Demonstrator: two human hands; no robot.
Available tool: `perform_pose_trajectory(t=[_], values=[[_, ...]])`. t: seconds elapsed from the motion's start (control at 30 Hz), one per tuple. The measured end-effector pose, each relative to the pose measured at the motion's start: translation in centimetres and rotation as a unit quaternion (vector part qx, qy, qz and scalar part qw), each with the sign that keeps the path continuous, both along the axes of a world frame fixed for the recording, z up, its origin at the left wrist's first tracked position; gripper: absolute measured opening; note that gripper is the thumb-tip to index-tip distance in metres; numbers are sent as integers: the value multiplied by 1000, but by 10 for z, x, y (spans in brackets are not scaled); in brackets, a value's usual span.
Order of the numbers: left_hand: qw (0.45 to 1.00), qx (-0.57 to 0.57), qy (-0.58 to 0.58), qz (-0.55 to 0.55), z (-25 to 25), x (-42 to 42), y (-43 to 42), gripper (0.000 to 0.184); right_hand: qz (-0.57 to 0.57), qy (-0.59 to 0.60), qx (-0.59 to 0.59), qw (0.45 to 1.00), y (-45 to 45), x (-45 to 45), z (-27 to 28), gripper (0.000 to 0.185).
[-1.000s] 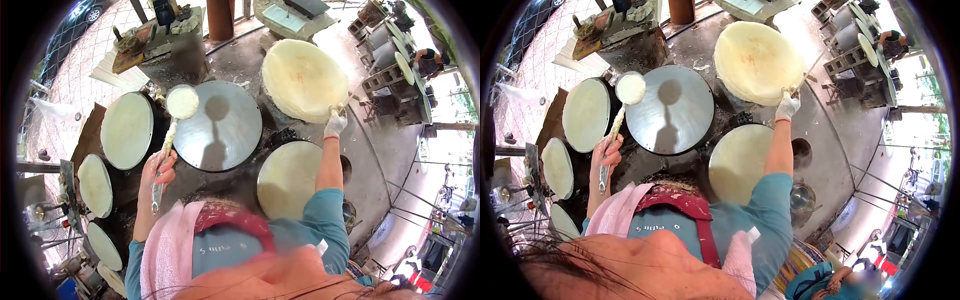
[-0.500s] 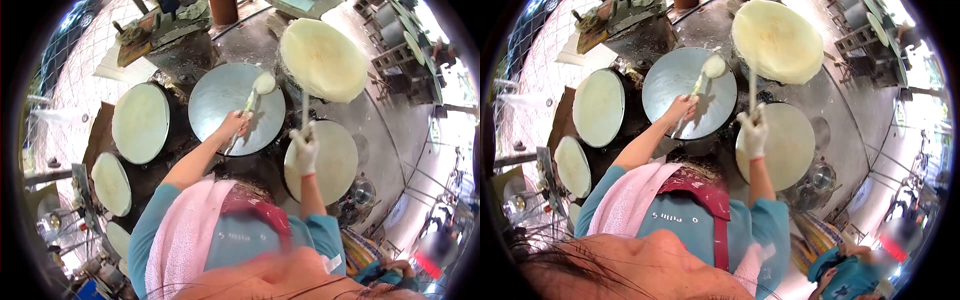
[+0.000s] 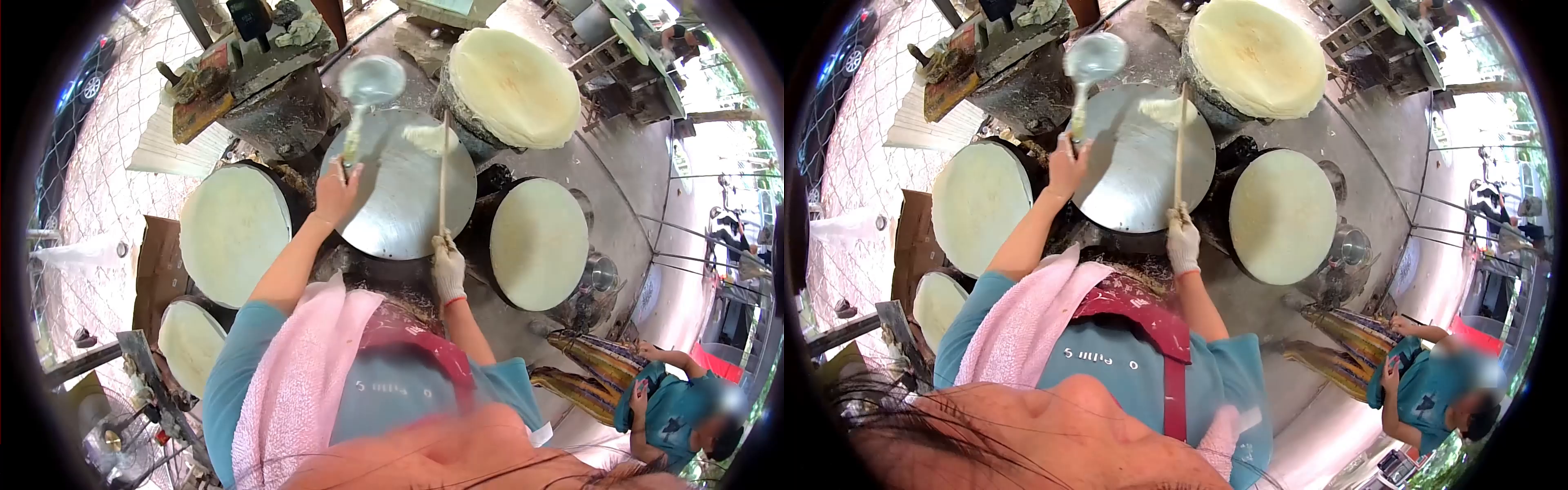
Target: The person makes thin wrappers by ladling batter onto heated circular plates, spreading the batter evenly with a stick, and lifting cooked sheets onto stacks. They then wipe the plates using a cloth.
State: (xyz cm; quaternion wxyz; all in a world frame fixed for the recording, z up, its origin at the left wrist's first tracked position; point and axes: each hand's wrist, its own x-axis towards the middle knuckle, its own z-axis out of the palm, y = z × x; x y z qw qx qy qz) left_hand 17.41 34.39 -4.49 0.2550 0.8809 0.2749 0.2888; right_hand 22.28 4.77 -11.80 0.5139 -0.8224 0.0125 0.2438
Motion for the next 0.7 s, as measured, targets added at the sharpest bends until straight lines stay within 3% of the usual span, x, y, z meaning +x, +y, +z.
perform_pose_trajectory(t=[0.03,0.1,0.17,0.23,0.3,0.37,0.43,0.47,0.5,0.53,0.57,0.63,0.7], values=[[998,1,-55,6,8,-9,7,33,-3,40,-6,999,12,-2,23,47],[989,-141,-41,-20,29,-31,12,29,-10,118,-22,993,36,-5,68,44],[974,-218,-42,-56,34,-55,16,25,47,-145,-95,984,17,-4,62,42],[967,-251,-15,-52,42,-77,13,22,-9,-158,58,986,-5,4,42,45],[951,-303,27,-45,45,-97,10,20,-5,-55,84,995,-8,3,8,41],[941,-332,49,-38,38,-111,8,19,-6,90,83,993,24,-6,29,40],[940,-336,47,-22,23,-125,4,18,16,139,41,989,45,-5,58,41],[953,-303,17,-25,19,-131,2,16,32,96,29,994,44,1,66,41],[950,-310,12,-14,20,-137,0,16,68,-37,17,997,33,9,63,41],[948,-318,8,-1,20,-144,-3,16,48,-48,52,996,24,18,79,42],[946,-325,1,14,20,-148,-6,15,26,-95,130,987,0,36,26,29],[926,-374,-3,46,22,-156,-16,15,18,5,93,995,4,38,32,27],[922,-380,14,70,25,-158,-23,17,40,192,64,978,24,28,60,24]])
